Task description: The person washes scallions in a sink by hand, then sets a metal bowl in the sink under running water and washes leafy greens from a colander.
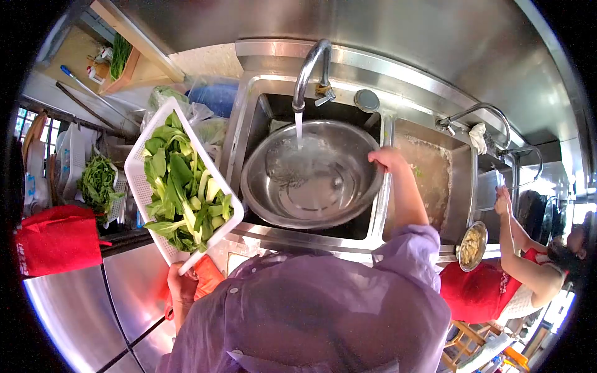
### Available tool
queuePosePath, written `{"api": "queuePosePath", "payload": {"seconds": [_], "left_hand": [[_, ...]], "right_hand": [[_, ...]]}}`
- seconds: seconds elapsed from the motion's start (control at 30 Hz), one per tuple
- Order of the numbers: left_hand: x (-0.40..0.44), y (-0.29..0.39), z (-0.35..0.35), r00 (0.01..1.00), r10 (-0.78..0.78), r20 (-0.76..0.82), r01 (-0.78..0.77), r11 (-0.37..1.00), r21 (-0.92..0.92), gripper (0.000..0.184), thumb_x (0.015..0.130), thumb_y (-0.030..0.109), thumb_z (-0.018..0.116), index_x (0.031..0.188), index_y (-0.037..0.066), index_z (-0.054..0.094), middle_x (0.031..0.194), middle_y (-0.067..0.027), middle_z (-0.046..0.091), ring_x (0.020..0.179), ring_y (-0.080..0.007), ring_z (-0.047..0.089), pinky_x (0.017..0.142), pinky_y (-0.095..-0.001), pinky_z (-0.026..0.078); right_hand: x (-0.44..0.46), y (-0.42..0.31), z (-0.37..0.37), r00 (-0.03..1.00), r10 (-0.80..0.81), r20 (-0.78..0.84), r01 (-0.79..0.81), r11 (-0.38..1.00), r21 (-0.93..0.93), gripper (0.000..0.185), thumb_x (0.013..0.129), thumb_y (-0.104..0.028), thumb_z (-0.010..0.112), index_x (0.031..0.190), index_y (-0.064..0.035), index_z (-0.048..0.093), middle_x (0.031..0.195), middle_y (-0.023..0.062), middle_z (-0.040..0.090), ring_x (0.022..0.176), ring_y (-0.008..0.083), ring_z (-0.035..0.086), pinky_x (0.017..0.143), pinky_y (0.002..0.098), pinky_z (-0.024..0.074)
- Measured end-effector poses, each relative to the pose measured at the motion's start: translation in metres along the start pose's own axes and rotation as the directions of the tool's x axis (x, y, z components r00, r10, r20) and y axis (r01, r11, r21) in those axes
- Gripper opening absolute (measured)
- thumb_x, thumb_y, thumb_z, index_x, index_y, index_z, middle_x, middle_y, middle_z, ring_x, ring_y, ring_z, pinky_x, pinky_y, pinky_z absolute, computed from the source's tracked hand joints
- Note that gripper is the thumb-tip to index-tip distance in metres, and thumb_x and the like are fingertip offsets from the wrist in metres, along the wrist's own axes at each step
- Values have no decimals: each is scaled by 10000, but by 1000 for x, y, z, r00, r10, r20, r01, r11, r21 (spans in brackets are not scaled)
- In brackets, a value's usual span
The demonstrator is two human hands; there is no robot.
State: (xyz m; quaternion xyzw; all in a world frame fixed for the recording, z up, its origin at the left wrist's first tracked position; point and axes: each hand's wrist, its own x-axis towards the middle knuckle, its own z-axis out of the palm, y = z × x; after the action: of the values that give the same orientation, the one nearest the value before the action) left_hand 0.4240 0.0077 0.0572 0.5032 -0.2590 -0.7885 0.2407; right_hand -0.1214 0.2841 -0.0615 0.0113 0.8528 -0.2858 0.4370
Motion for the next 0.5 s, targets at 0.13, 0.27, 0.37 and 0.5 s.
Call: {"api": "queuePosePath", "payload": {"seconds": [0.13,0.27,0.37,0.5], "left_hand": [[-2,-6,2,996,59,-68,-55,997,59,187,736,203,471,683,29,518,516,-99,528,441,-197,513,437,-291,457],[0,-12,-6,991,131,32,-132,991,27,213,760,208,465,678,17,514,514,-107,524,441,-206,514,443,-300,467],[-3,-15,8,992,125,-29,-127,988,-93,200,762,187,467,670,17,514,511,-105,514,451,-212,513,443,-296,465],[-7,-19,18,993,101,-66,-104,994,-40,188,765,170,460,672,16,514,519,-100,512,460,-202,511,432,-282,457]], "right_hand": [[-32,32,9,999,-44,19,40,983,180,353,604,-162,621,877,53,555,716,86,585,587,153,557,492,290,450],[-12,72,36,957,-283,-61,278,835,475,352,662,-101,602,980,21,517,796,70,585,644,162,559,541,276,460],[-12,86,49,946,-283,-155,317,727,609,352,665,-105,596,972,44,512,808,97,586,704,179,568,646,288,465],[-18,100,65,999,-49,0,31,622,783,214,701,-100,567,882,4,520,758,104,565,705,210,569,617,324,492]]}}
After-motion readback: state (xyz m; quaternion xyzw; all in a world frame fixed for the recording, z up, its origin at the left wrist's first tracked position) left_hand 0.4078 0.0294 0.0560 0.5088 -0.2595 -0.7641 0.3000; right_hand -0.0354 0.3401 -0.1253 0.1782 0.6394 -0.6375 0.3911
